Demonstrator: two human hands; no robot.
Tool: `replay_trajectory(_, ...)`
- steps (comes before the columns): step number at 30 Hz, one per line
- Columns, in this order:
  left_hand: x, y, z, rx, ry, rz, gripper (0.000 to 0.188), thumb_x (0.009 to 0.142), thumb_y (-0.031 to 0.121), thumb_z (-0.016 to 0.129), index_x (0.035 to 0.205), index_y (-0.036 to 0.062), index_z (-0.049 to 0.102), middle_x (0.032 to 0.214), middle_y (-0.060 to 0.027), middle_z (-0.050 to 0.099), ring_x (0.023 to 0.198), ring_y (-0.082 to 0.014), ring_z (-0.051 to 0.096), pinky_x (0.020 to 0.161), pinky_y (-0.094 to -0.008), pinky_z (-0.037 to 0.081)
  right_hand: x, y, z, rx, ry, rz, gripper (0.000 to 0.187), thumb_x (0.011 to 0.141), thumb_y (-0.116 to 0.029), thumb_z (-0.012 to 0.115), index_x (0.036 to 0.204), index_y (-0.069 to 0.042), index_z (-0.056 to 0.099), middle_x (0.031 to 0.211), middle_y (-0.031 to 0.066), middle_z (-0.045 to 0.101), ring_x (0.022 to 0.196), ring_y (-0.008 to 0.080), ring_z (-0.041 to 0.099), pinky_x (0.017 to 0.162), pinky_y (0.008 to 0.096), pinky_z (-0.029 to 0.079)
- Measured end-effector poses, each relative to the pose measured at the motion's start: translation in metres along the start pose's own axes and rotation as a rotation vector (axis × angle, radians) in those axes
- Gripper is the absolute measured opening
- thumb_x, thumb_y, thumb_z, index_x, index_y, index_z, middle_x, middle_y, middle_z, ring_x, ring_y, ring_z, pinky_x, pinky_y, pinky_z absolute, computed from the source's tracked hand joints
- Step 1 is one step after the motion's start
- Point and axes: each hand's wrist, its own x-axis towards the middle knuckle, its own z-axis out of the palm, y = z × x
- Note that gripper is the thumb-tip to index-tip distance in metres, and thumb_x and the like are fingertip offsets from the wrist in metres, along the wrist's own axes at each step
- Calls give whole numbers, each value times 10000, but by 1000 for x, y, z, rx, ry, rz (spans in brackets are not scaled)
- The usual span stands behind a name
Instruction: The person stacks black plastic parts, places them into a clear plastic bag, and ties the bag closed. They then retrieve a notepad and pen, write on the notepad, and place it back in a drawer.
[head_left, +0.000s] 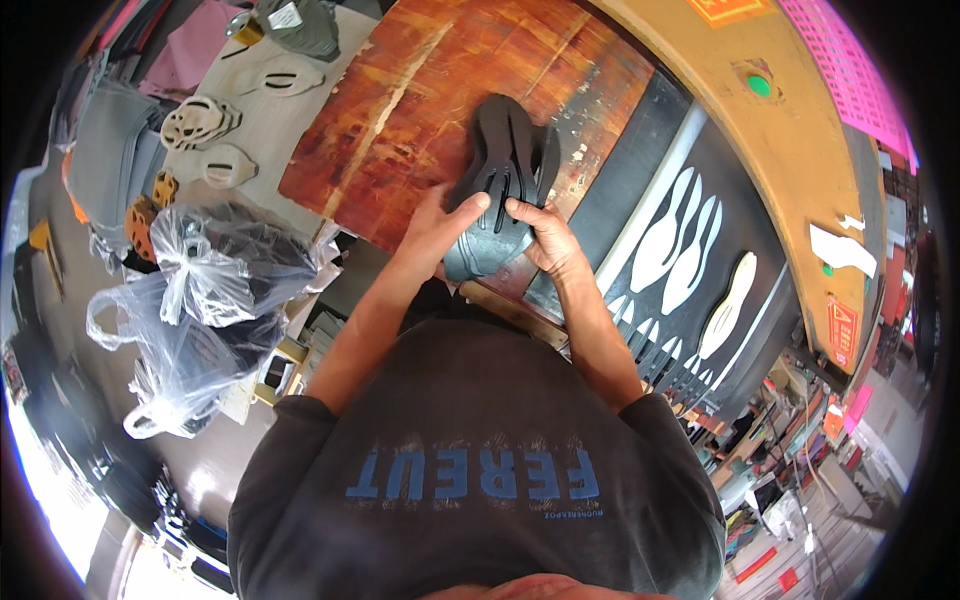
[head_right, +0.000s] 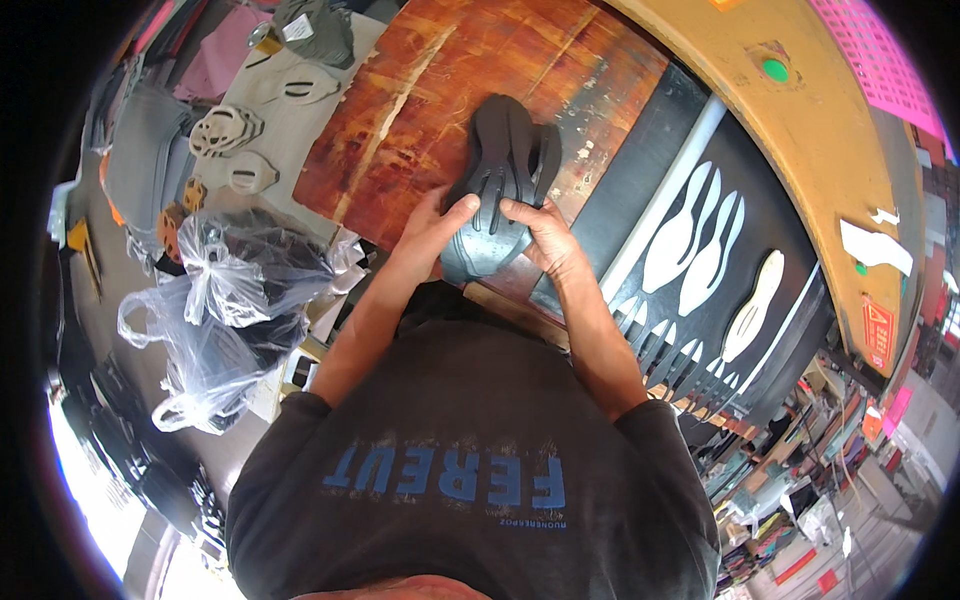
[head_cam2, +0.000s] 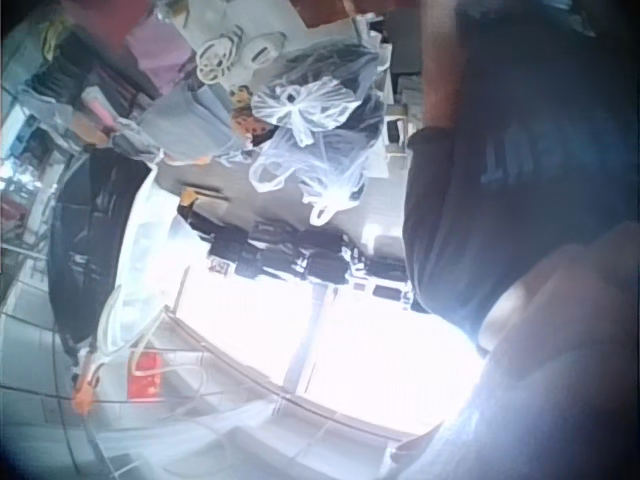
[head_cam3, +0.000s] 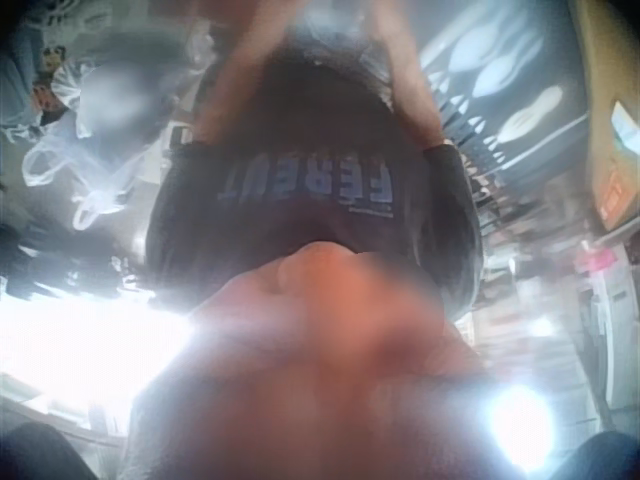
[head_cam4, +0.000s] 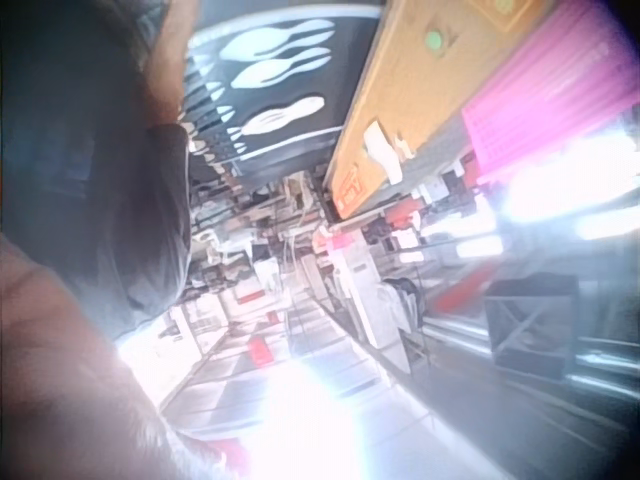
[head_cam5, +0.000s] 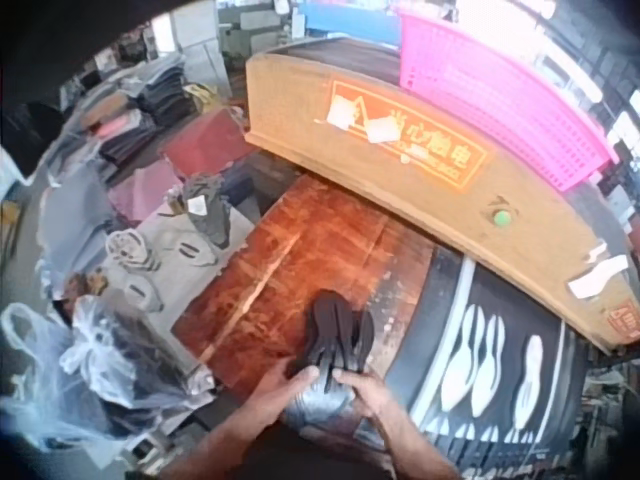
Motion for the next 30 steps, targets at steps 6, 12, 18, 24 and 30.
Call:
replay_trajectory(6,-28,67,-8,872,-116,229,270,936,208,772,1132,25,730,1053,-144,787,909,-228,762,802,-386,582,-9,11,14,133,-120,-172,557,977,-284,798,1441,-59,588,1401,121,683,1298,308,646,1143,512,496)
replay_trajectory(12,-48,94,-9,1372,-132,592,478,886,313,794,1257,69,616,1116,-154,741,1025,-382,734,860,-487,583,6,-12,9,414,-52,-183,850,949,-790,573,1310,-23,623,1307,179,684,1238,370,625,1158,546,442)
replay_trajectory(18,-24,49,-18,1405,-64,490,788,878,327,801,1549,108,450,1294,-171,717,1143,-366,714,937,-461,580,19,1,-14,605,172,-394,737,1028,-685,539,1314,-8,594,1296,201,659,1245,376,621,1142,498,474)
replay_trajectory(24,-19,32,-17,1292,-80,480,595,904,265,766,1421,74,542,1154,-163,745,994,-387,735,839,-506,589,13,0,-8,356,307,-392,764,1051,-653,552,1386,33,546,1416,223,607,1276,360,615,1139,503,476)
replay_trajectory(30,-46,46,1,1233,42,764,610,884,207,784,1429,62,550,1190,-163,722,1002,-361,733,808,-472,597,-45,13,35,-94,351,-259,852,1020,-635,636,1536,15,444,1521,203,519,1266,328,621,980,496,581)
